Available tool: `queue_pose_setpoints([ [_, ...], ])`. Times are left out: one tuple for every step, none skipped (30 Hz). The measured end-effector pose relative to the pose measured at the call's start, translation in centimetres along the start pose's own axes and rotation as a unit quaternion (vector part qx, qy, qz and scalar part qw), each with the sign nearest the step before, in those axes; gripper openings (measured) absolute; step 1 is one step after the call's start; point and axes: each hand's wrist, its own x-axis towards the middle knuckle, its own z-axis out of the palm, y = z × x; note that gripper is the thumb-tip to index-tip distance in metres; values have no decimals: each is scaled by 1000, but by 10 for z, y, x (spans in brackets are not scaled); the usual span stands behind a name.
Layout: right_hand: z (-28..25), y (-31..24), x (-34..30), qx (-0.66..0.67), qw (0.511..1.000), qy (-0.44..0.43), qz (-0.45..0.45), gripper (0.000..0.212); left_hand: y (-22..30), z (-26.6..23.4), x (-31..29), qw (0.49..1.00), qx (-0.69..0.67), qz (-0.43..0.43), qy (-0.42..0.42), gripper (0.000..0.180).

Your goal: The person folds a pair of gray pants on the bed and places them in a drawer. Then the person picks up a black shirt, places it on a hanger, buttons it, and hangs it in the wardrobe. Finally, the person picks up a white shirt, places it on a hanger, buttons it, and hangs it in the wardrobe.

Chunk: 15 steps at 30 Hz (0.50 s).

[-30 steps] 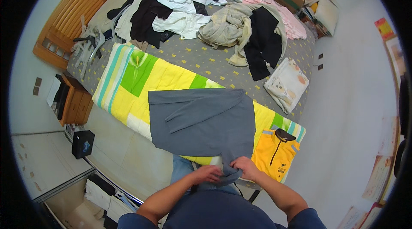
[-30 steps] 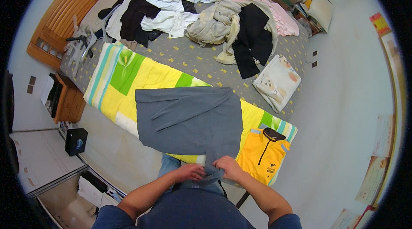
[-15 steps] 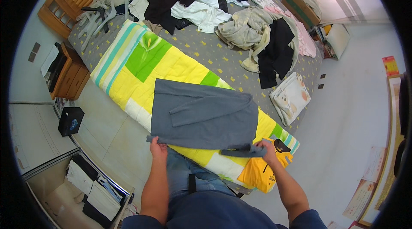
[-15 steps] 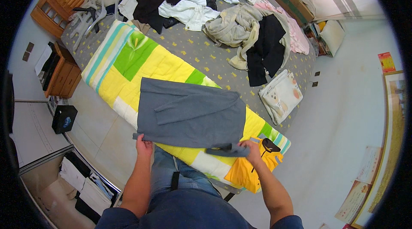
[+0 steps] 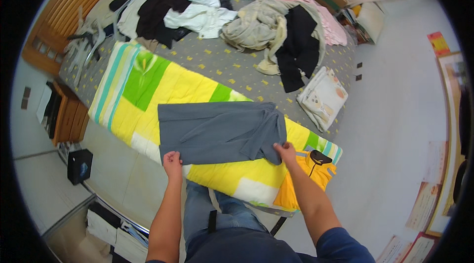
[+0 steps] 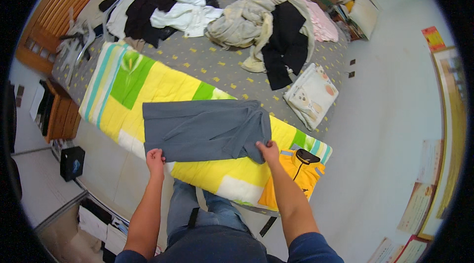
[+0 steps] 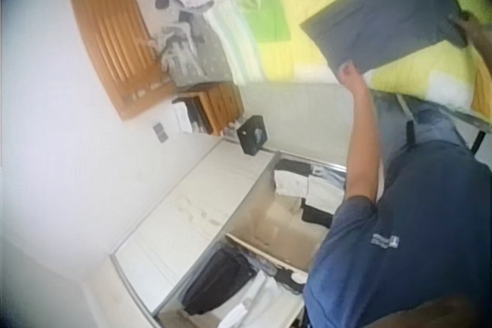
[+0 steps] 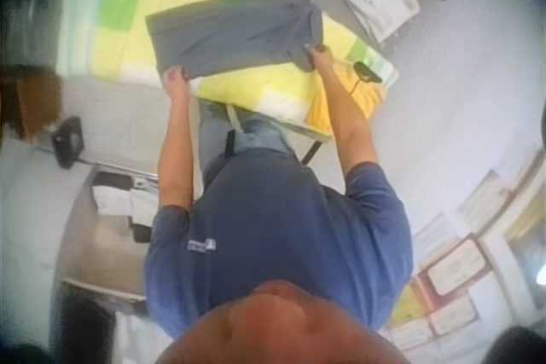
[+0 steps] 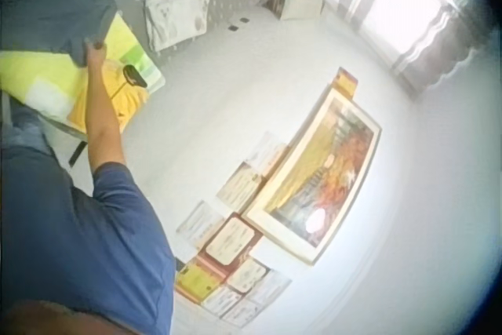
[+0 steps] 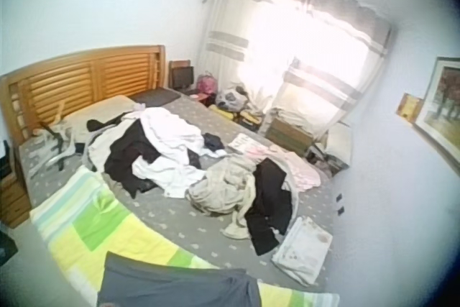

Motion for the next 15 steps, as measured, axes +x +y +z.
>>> queue_pose_setpoints([
  [7,13,-16,47,999,13,-17,81,-4,9,0,998,38,45,-26,19],
  [12,20,-32,57,997,17,-49,81,-5,24,-7,994,1,55,-91,18],
  [16,23,-46,67,994,19,-81,82,-8,42,-11,987,48,71,-135,21],
  [17,29,-54,-3,991,31,-127,78,-13,65,-14,975,95,86,-183,23],
  [18,35,-59,-74,982,41,-170,74,-19,88,-20,958,142,101,-229,26],
  [18,44,-62,-147,966,53,-206,70,-16,116,-32,942,168,105,-271,29],
  [19,52,-63,-135,968,60,-203,63,-9,147,-46,923,194,108,-314,33],
  [21,57,-63,-123,969,65,-203,57,-6,173,-56,895,277,181,-299,35],
  [21,63,-64,-112,970,71,-202,51,-7,199,-64,854,355,253,-283,39],
  [22,62,-63,-85,965,95,-231,29,-11,221,-71,839,390,281,-255,37],
  [19,59,-63,-101,951,100,-273,29,-16,240,-77,820,425,309,-226,37],
  [14,55,-62,-117,936,105,-314,29,-22,253,-77,799,458,337,-196,36],
  [10,49,-58,-133,919,109,-355,28,-24,264,-70,800,462,323,-206,34],
  [8,47,-54,-88,938,81,-326,27,-29,273,-60,801,465,310,-215,31],
  [6,46,-50,-40,954,53,-294,28,-30,280,-54,800,470,297,-225,29],
])
